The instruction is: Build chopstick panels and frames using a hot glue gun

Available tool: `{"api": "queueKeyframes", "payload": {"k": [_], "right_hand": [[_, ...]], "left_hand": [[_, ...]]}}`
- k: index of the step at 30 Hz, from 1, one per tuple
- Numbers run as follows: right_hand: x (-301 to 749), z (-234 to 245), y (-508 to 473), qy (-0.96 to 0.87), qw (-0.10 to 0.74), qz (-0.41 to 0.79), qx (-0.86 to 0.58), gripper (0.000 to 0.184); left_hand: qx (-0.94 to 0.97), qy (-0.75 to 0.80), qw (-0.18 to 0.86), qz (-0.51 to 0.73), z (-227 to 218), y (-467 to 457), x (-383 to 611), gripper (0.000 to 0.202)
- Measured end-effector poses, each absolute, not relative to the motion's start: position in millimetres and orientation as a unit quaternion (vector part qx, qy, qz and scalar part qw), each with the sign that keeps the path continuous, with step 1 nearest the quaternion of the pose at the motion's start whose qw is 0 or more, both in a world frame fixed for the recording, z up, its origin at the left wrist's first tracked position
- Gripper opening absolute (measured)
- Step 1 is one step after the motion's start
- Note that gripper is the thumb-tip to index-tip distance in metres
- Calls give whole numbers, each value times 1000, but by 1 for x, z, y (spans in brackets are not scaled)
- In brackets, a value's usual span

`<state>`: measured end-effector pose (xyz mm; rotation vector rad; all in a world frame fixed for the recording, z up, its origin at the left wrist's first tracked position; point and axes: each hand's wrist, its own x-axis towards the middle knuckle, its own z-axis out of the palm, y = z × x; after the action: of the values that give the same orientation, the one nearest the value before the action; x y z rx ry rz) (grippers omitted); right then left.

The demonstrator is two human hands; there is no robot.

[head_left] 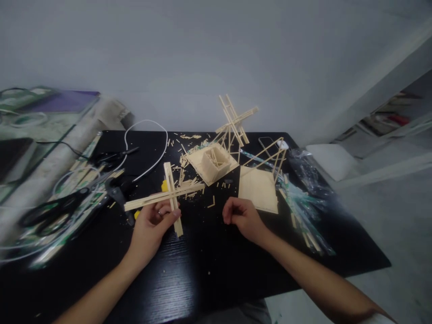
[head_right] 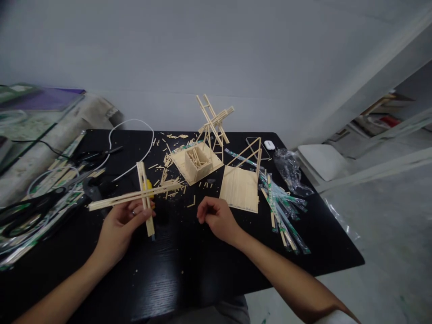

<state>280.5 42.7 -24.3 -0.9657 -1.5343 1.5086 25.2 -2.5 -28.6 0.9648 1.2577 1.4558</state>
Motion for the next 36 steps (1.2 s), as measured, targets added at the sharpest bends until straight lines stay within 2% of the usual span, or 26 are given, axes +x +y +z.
{"api": "queueKeyframes", "payload": {"k": [4, 8, 11, 18, 23, 26, 29, 31, 33, 36], "right_hand": [[284, 10, 61, -671, 362, 518, -388, 31], [280, 38, 106, -818, 340, 216, -410, 18], [273, 46, 139, -852, 243, 76, -458, 23], [256, 46, 166, -865, 124, 55, -484, 18], [246, 42, 175, -863, 85, 58, -494, 16], [249, 47, 173, -854, 99, 48, -509, 15], [259, 56, 155, -840, 174, 32, -514, 15], [266, 61, 133, -808, 339, 48, -480, 6], [269, 62, 106, -789, 417, 122, -434, 12], [268, 59, 67, -798, 403, 197, -403, 5]], "left_hand": [[395, 523, 461, 599, -28, -2, 25, 47], [396, 528, 456, 597, -28, -2, 26, 47], [394, 526, 457, 600, -27, -1, 26, 46], [384, 510, 471, 609, -23, 0, 25, 43], [382, 502, 483, 606, -20, 0, 26, 44], [386, 509, 487, 596, -19, -1, 26, 45], [399, 519, 480, 584, -18, -3, 26, 42], [412, 526, 468, 578, -17, -4, 27, 38], [422, 532, 458, 574, -18, -5, 28, 34], [428, 538, 455, 566, -19, -7, 31, 32]]}}
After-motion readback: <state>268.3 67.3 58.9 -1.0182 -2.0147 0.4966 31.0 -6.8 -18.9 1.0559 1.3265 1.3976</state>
